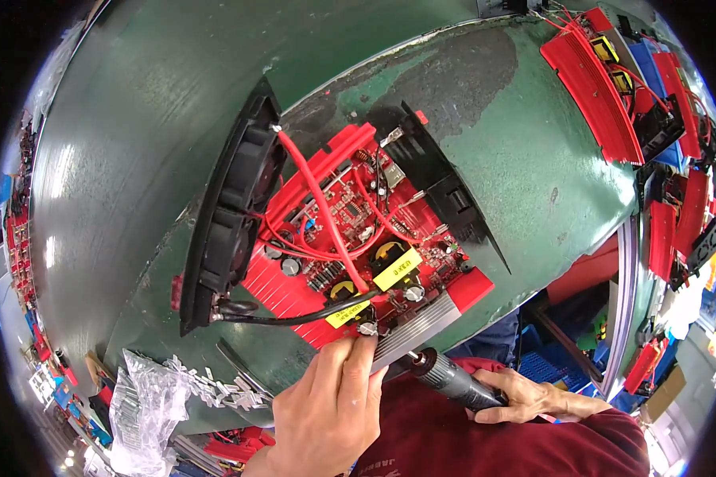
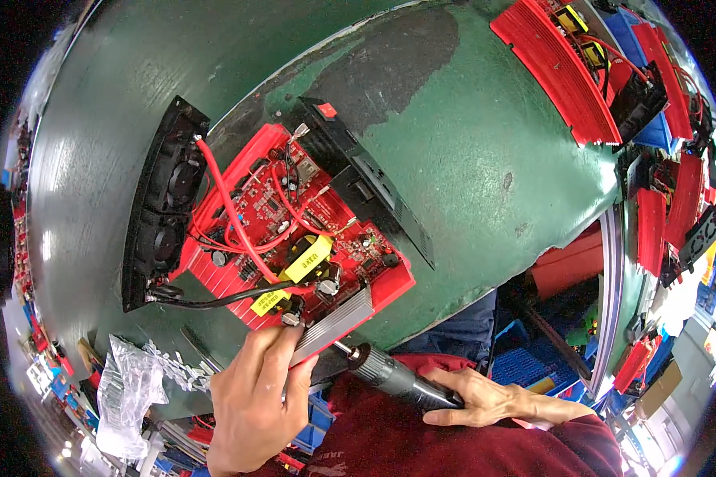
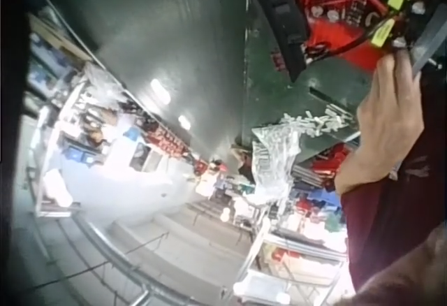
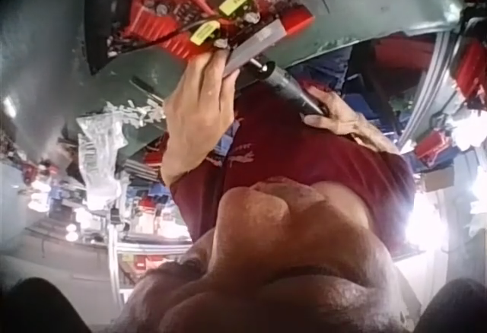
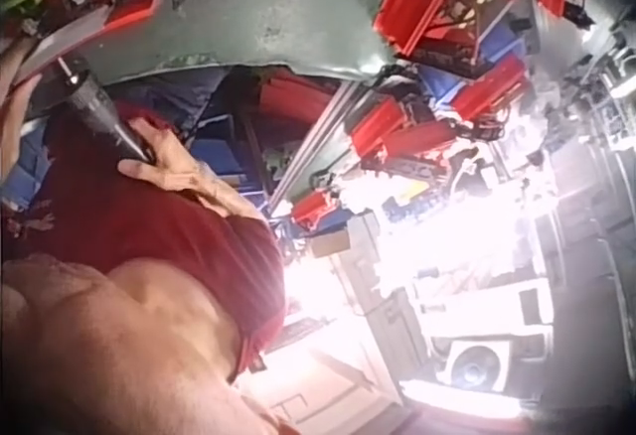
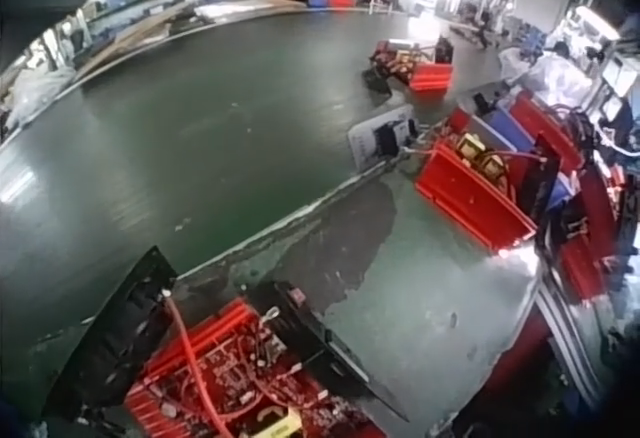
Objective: Assemble electronic circuit boards and components into red plastic housings using an electric screwdriver.
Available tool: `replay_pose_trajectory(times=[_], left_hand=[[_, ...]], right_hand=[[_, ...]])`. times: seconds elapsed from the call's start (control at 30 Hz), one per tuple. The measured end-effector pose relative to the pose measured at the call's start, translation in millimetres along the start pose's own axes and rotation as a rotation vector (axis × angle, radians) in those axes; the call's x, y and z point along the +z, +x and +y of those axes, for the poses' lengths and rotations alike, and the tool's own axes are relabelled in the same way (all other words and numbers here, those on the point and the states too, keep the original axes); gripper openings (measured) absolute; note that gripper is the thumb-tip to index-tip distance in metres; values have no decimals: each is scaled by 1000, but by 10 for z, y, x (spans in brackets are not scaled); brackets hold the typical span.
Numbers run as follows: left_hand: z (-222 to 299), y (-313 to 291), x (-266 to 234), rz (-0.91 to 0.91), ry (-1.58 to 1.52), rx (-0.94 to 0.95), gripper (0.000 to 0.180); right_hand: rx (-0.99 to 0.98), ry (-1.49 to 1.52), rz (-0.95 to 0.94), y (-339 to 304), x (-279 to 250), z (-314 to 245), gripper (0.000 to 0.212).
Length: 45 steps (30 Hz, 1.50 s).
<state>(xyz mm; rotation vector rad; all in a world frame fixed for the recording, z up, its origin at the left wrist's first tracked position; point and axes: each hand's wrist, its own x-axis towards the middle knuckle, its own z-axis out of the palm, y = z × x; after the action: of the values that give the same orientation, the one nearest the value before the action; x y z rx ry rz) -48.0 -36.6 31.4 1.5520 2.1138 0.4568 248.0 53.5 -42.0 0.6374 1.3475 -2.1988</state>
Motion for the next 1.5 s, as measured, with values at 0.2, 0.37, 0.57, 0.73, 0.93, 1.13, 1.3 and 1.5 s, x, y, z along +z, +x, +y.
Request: replay_pose_trajectory(times=[0.2, 0.37, 0.57, 0.73, 0.93, 1.13, 1.3, 1.5], left_hand=[[-11, -38, 46, 70, -33, 13, 34], [19, -51, 58, 107, -32, -58, 34], [-5, -65, 139, 95, -91, -55, 37], [-17, -83, 149, 90, -80, -43, 38], [-101, -99, 141, 78, -77, -39, 38], [19, -20, 46, 60, -56, 1, 34], [-145, -48, 190, 304, 97, -19, 21], [-931, 550, -524, 515, 547, -290, 39]], right_hand=[[71, 25, 56, 21, 85, -87, 56], [38, 573, -26, 27, 138, 94, 104], [101, 1022, -320, 185, 206, 323, 106], [17, 1123, -422, 197, 203, 368, 98], [74, 558, -19, 75, 263, 94, 90], [7, 886, -258, 161, 248, 255, 87], [-64, 763, -294, 397, 136, 118, 74], [-100, 94, 167, -57, -50, 205, 62]])
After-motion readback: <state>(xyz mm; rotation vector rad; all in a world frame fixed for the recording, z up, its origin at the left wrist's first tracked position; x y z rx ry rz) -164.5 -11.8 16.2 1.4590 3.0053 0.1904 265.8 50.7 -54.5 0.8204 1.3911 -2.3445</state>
